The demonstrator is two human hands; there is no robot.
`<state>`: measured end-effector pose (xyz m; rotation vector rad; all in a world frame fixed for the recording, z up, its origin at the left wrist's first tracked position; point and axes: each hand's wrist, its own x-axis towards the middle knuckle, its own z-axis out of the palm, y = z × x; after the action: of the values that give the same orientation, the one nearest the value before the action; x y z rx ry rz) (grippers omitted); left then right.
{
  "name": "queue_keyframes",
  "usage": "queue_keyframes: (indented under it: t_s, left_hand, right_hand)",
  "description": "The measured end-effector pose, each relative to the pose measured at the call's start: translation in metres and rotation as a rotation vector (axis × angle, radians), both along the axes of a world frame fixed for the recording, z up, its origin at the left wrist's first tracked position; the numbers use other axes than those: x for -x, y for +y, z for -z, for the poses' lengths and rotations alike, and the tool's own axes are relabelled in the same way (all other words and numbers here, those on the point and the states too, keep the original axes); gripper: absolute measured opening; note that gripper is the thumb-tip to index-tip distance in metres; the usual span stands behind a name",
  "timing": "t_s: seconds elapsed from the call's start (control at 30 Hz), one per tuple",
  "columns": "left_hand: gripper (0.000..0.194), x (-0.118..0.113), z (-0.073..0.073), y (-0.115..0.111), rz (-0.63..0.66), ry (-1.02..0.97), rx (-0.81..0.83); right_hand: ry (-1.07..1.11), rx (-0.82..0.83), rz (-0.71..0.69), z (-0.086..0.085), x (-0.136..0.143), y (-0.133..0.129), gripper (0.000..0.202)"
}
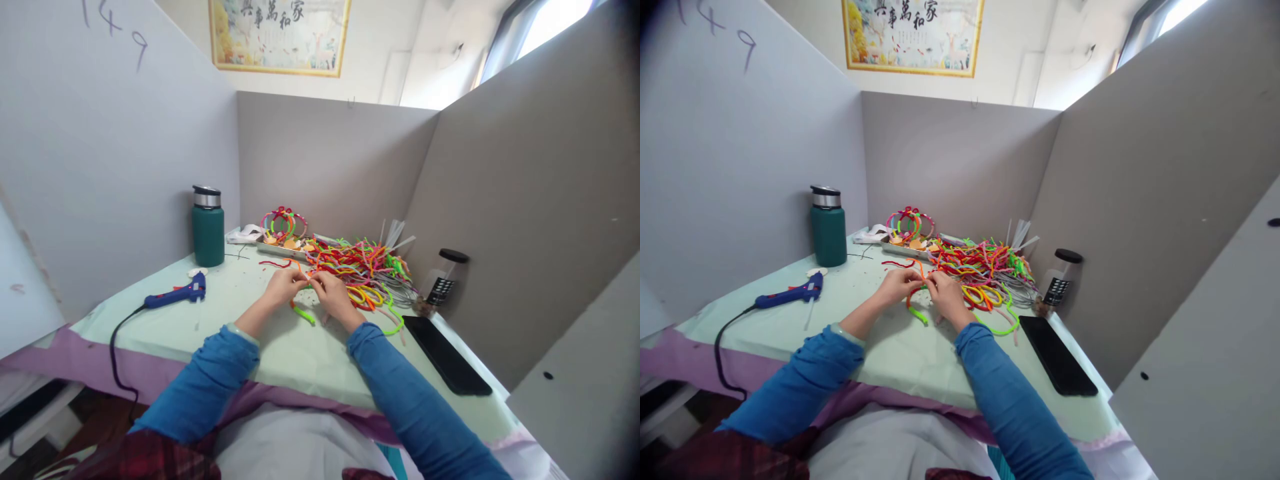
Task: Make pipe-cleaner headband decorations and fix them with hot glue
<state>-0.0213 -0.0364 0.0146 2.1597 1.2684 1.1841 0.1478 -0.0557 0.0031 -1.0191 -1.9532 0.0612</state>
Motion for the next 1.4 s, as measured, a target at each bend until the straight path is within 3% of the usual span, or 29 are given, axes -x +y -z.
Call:
queue_keyframes:
  t_s: [0.17,0.6,0.93,1.13,1.4]
  left_hand:
    - [0.019,0.0,0.005,0.007,-0.011,-0.078,0.082]
    - [0.02,0.0,0.001,0.003,0.038,-0.227,0.193]
    - [0.021,-0.004,-0.003,-0.004,0.071,-0.466,0.307]
    - [0.019,-0.004,-0.001,0.0,0.034,-0.422,0.282]
    - [0.02,-0.003,0.005,0.005,0.003,-0.256,0.155]
  right_hand:
    - [0.133,-0.041,-0.049,-0.002,-0.002,0.001,0.016]
    - [-0.02,-0.028,-0.005,-0.001,0.004,-0.006,0.018]
    - [0.375,0.074,-0.004,0.006,0.02,0.0,0.013]
    - [0.236,-0.048,0.02,0.003,0.015,-0.004,0.013]
    - [-0.026,-0.09,0.142,0.002,0.014,-0.006,0.011]
